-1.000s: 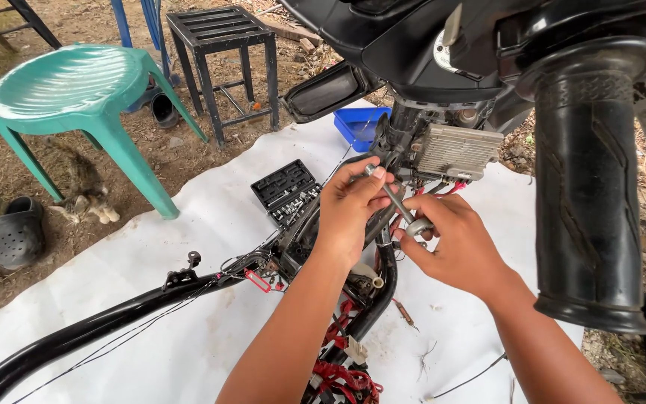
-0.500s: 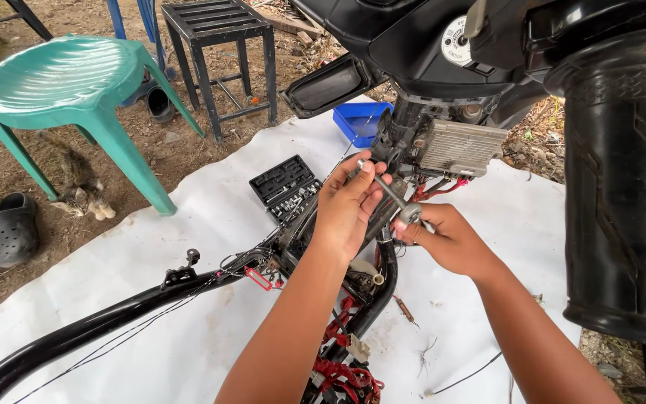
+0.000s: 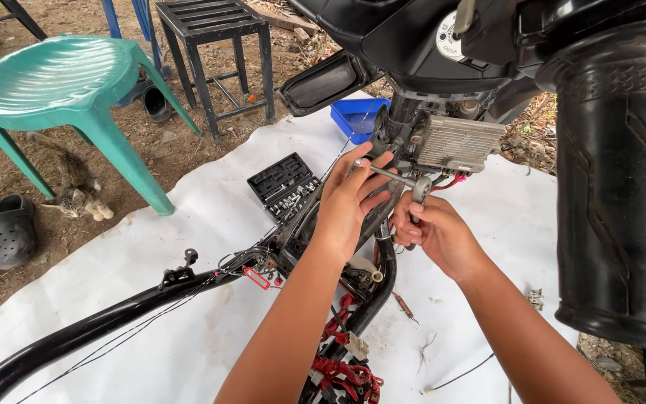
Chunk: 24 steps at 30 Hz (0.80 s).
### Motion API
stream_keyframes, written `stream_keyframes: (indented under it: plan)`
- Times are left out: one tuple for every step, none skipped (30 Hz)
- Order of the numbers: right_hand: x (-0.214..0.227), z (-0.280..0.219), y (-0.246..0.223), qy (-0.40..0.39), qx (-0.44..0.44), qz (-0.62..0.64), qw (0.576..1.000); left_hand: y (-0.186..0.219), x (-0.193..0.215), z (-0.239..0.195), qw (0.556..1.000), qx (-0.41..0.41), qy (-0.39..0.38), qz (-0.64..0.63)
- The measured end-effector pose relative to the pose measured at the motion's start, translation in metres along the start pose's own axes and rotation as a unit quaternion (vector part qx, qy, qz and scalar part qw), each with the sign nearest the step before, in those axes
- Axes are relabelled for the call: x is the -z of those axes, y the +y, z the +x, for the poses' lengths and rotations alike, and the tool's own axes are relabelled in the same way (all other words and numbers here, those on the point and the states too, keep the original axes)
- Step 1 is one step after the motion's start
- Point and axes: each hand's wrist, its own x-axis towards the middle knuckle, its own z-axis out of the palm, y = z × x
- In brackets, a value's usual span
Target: The person is sitting on a white tarp outdoors, working on a disassembled motorcycle. They use a socket wrench to tighten bolts on the motorcycle's frame and engine area, frequently selecting different socket sizes from a black tool kit.
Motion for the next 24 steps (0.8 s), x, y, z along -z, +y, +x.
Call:
stream_keyframes:
  plan:
    - [-0.001,0.000,-0.002,0.013,0.009,-0.036,0.999,-0.003,-0.001,0.001,1.000,0.005,0.013,0.027]
    - [-0.001,0.000,-0.004,0.026,0.018,-0.071,0.997,-0.005,-0.001,0.001,0.998,0.010,0.025,0.053]
    - [-0.001,0.000,-0.006,0.027,0.019,-0.072,0.997,-0.008,0.000,0.004,0.998,0.010,0.024,0.053]
    - [-0.001,0.000,-0.009,0.057,0.012,-0.102,0.993,-0.010,0.001,0.006,0.997,0.014,0.036,0.073]
    - [-0.002,-0.001,-0.010,0.089,0.004,-0.131,0.987,-0.014,0.002,0.008,0.994,0.020,0.049,0.093]
    - [-0.001,-0.001,-0.012,0.090,0.004,-0.131,0.987,-0.017,0.006,0.010,0.994,0.021,0.049,0.093]
    - [-0.002,-0.002,-0.015,0.114,0.007,-0.146,0.983,-0.020,0.009,0.012,0.992,0.030,0.063,0.102]
    - [-0.002,-0.003,-0.017,0.137,0.010,-0.160,0.977,-0.024,0.013,0.013,0.990,0.040,0.078,0.112]
    - [-0.001,-0.003,-0.018,0.138,0.010,-0.160,0.977,-0.025,0.013,0.014,0.990,0.040,0.077,0.112]
    - [0.001,-0.003,-0.020,0.152,0.019,-0.173,0.973,-0.026,0.012,0.014,0.990,0.042,0.080,0.107]
    - [0.002,-0.004,-0.020,0.167,0.026,-0.185,0.968,-0.027,0.013,0.014,0.990,0.044,0.084,0.102]
    - [0.003,-0.005,-0.020,0.168,0.026,-0.183,0.968,-0.030,0.014,0.015,0.990,0.046,0.083,0.103]
    - [0.004,-0.004,-0.020,0.171,0.031,-0.190,0.966,-0.031,0.015,0.017,0.993,0.043,0.074,0.076]
    - [0.005,-0.004,-0.021,0.174,0.035,-0.196,0.964,-0.032,0.016,0.018,0.996,0.040,0.065,0.049]
    - [0.005,-0.005,-0.020,0.174,0.036,-0.196,0.964,-0.031,0.017,0.018,0.996,0.039,0.065,0.048]
    - [0.005,-0.005,-0.020,0.165,0.037,-0.204,0.964,-0.031,0.018,0.017,0.998,0.038,0.051,0.012]
    - [0.005,-0.006,-0.019,0.157,0.037,-0.212,0.964,-0.030,0.018,0.017,0.998,0.037,0.036,-0.025]
    - [0.008,-0.006,-0.018,0.157,0.037,-0.212,0.964,-0.027,0.015,0.015,0.998,0.036,0.036,-0.025]
    - [0.010,-0.006,-0.016,0.144,0.034,-0.187,0.971,-0.023,0.012,0.013,0.998,0.036,0.027,-0.049]
    - [0.012,-0.006,-0.015,0.132,0.030,-0.162,0.978,-0.019,0.009,0.010,0.997,0.035,0.017,-0.073]
    - [0.013,-0.006,-0.015,0.131,0.031,-0.162,0.978,-0.017,0.006,0.010,0.997,0.033,0.016,-0.073]
    - [0.015,-0.006,-0.014,0.124,0.035,-0.158,0.979,-0.015,0.003,0.010,0.995,0.039,0.017,-0.087]
    - [0.016,-0.006,-0.012,0.117,0.038,-0.153,0.981,-0.013,0.001,0.009,0.994,0.044,0.018,-0.102]
    - [0.011,-0.007,-0.014,0.116,0.039,-0.153,0.981,-0.017,0.003,0.011,0.994,0.043,0.018,-0.102]
